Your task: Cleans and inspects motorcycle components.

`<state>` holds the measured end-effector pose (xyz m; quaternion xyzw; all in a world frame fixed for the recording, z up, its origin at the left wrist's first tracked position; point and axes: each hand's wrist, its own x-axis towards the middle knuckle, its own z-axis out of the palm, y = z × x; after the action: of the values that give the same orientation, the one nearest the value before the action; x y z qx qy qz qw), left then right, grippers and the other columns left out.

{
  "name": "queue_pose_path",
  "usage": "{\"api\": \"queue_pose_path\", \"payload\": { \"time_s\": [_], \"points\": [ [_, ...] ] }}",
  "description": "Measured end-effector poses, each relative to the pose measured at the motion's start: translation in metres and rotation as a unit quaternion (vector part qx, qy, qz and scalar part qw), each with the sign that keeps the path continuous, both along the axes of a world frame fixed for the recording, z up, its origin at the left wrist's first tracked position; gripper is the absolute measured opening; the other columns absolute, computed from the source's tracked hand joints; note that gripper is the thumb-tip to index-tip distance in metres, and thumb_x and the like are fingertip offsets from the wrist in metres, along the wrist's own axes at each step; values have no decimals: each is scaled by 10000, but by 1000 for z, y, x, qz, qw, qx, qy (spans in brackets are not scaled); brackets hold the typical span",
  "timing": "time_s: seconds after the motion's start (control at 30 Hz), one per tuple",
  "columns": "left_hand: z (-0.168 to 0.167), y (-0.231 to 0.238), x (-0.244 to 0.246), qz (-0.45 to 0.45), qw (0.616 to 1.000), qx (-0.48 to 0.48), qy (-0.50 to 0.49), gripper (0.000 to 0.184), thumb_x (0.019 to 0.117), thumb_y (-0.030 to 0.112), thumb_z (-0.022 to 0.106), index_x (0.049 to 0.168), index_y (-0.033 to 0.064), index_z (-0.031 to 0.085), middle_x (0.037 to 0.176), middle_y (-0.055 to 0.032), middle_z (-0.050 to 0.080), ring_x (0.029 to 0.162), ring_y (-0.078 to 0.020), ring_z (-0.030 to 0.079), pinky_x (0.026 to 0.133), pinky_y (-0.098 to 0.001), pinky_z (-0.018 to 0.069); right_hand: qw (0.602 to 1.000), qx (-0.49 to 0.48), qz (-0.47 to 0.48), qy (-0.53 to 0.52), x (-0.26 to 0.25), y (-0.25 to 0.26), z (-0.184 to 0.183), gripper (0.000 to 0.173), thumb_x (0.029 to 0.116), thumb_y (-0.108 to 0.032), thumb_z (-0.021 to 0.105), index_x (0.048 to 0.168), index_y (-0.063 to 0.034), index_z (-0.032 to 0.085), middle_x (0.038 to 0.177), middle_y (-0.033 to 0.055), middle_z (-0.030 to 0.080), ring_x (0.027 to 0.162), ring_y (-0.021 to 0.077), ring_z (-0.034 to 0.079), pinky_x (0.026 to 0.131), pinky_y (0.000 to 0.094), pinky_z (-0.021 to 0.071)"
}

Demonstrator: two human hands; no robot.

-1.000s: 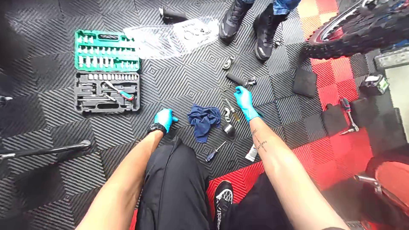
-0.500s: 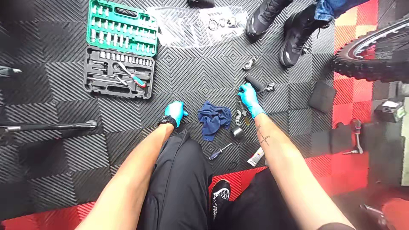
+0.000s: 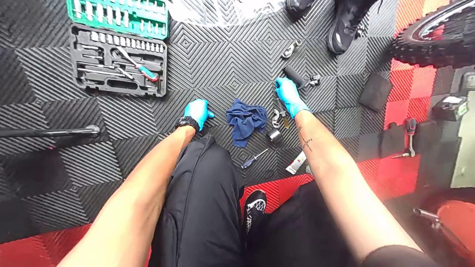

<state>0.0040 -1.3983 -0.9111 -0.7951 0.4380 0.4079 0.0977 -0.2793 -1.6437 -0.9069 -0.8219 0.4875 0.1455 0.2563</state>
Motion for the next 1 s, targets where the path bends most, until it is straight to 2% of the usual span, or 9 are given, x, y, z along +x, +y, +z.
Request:
{"api": "queue_pose_path", "payload": {
  "time_s": [0.37,0.5,0.6,0.7,0.77,0.83,0.9,0.97,1.0],
  "points": [
    [-3,2,-1,-10,1000,0,1,417,879,377,794,1094,29,710,1166,-196,699,1132,-409,660,941,-642,521,998,-47,-43,-21,-11,32,25,101,882,9,637,966,-19,685,960,219,697,916,410,692,768,619,548],
    [-2,2,1,-2,1000,-5,3,396,871,356,805,1075,29,716,1155,-207,700,1124,-419,659,933,-656,517,972,64,-202,-98,-16,34,59,190,889,-34,704,1079,-27,696,994,198,704,854,346,693,751,555,569],
    [-5,4,0,-3,1000,-3,4,408,863,369,811,1073,32,715,1160,-207,697,1132,-422,654,939,-663,513,846,185,-367,-340,-31,41,81,247,910,-31,705,1146,-71,641,990,73,691,764,156,692,728,332,617],
    [-2,1,1,-12,1000,-14,1,418,866,369,808,1077,21,712,1155,-218,696,1125,-432,657,940,-660,515,645,272,-386,-601,-58,62,89,150,947,-87,588,1077,-147,633,1002,34,685,802,125,656,731,288,581],
    [-4,4,1,-15,1000,-16,0,423,874,360,802,1096,11,708,1168,-225,692,1142,-433,651,960,-658,509,563,325,-355,-672,-73,77,91,202,938,-154,577,1113,-156,678,1054,59,703,880,156,682,786,304,585],
    [-4,4,0,-18,1000,-17,0,431,876,361,800,1106,9,704,1172,-225,693,1153,-436,644,970,-666,498,612,333,-321,-641,-74,76,110,246,984,-249,493,1145,-185,667,1014,9,676,842,109,647,744,257,559],
    [-9,7,1,-22,1000,-19,-5,452,873,377,801,1117,10,702,1171,-226,692,1156,-438,642,975,-664,495,723,281,-315,-546,-53,76,147,296,1077,-352,408,928,-204,617,734,-75,547,563,23,473,505,176,413],
    [-9,9,0,-19,1000,-23,-8,447,873,382,802,1101,10,703,1157,-227,693,1145,-434,646,969,-660,499,838,201,-275,-427,-29,90,178,453,1088,-430,436,744,-156,545,548,-50,381,410,59,294,391,215,264],
    [-7,9,-2,-17,1000,-23,-8,446,877,376,799,1106,6,702,1162,-231,692,1144,-436,646,970,-663,498,888,158,-217,-373,-25,99,183,463,1088,-401,462,750,-109,583,563,-2,426,432,106,352,411,261,319]
  ]
}}
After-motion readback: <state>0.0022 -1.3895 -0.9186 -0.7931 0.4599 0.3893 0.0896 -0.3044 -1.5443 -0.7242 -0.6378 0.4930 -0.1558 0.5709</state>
